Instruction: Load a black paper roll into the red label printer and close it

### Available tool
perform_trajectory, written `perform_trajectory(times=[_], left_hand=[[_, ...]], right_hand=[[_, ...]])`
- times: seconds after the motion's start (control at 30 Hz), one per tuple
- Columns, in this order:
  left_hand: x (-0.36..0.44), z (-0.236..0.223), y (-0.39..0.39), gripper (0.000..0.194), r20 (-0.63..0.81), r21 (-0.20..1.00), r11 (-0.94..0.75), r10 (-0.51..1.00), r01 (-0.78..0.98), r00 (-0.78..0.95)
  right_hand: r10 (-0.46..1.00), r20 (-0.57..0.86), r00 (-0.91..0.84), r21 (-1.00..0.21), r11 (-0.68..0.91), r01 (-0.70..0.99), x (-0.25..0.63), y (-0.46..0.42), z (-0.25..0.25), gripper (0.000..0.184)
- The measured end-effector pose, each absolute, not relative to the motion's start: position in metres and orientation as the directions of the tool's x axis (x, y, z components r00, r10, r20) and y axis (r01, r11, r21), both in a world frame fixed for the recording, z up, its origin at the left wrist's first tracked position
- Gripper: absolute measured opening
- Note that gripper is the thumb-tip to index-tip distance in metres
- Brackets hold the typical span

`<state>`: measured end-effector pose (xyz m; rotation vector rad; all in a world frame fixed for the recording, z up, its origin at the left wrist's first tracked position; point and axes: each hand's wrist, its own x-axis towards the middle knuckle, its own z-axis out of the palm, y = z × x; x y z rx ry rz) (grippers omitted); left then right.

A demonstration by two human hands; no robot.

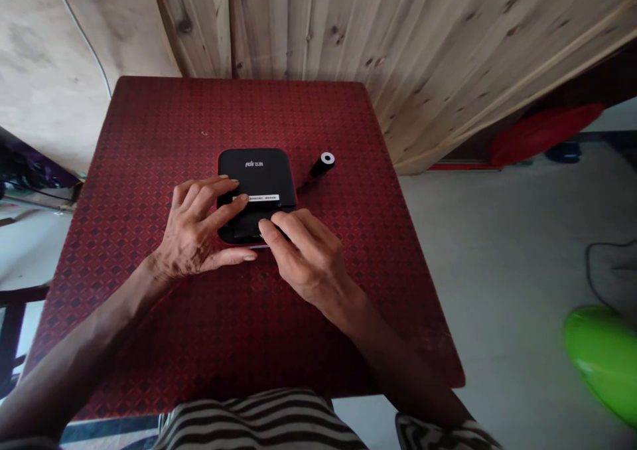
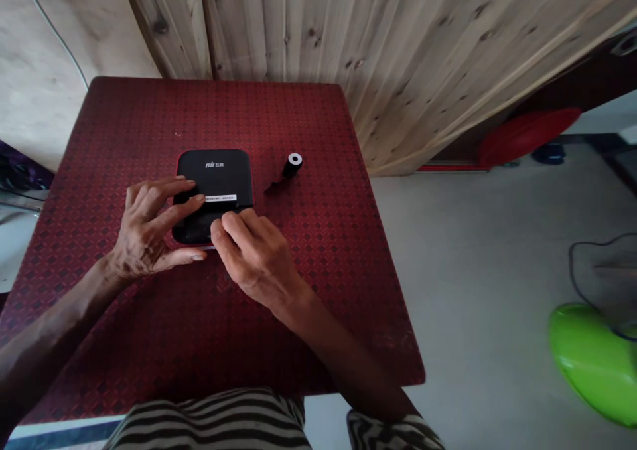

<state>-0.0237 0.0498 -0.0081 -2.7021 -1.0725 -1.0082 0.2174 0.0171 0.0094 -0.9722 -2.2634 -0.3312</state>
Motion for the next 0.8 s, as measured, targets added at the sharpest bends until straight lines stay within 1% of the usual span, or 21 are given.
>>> perform_trajectory(times=[0.07,0.13,0.2,0.3,0.4,0.47,0.53,0.6,0.67,0.73,0.8], left_hand=[[-0.023,-0.007,0.049,0.082,0.600,0.130,-0.760,0.572,0.637,0.559],[-0.023,-0.007,0.049,0.087,0.601,0.110,-0.760,0.564,0.640,0.567],[-0.023,-0.008,0.049,0.088,0.598,0.108,-0.758,0.567,0.644,0.567],[-0.022,-0.012,0.048,0.084,0.587,0.121,-0.740,0.591,0.661,0.554],[-0.019,-0.014,0.041,0.076,0.569,0.180,-0.700,0.647,0.691,0.507],[-0.017,-0.015,0.034,0.072,0.581,0.247,-0.664,0.685,0.705,0.441],[-0.016,-0.017,0.025,0.073,0.607,0.288,-0.645,0.695,0.708,0.386],[-0.016,-0.021,0.016,0.079,0.653,0.280,-0.636,0.675,0.719,0.343],[-0.016,-0.027,0.010,0.079,0.685,0.258,-0.610,0.662,0.749,0.304],[-0.018,-0.032,0.006,0.072,0.687,0.243,-0.580,0.668,0.777,0.284],[-0.019,-0.035,0.005,0.066,0.671,0.227,-0.571,0.679,0.789,0.298]], right_hand=[[0.557,0.651,-0.517,-0.021,0.693,0.721,0.217,0.017,0.008,0.017],[0.557,0.652,-0.515,-0.024,0.694,0.720,0.217,0.018,0.007,0.017],[0.557,0.653,-0.514,-0.029,0.696,0.718,0.217,0.019,0.007,0.016],[0.552,0.659,-0.510,-0.040,0.703,0.710,0.220,0.018,0.010,0.012],[0.566,0.685,-0.459,-0.078,0.683,0.726,0.228,0.009,0.009,0.030],[0.594,0.706,-0.385,-0.158,0.662,0.732,0.234,-0.002,0.002,0.034],[0.664,0.697,-0.271,-0.323,0.628,0.708,0.240,-0.014,-0.011,0.027],[0.780,0.609,-0.147,-0.523,0.533,0.665,0.245,-0.022,-0.029,0.019],[0.873,0.483,-0.071,-0.660,0.416,0.626,0.248,-0.026,-0.047,0.020],[0.914,0.399,-0.072,-0.711,0.358,0.606,0.248,-0.025,-0.060,0.027],[0.917,0.381,-0.121,-0.718,0.376,0.586,0.248,-0.023,-0.066,0.032]])
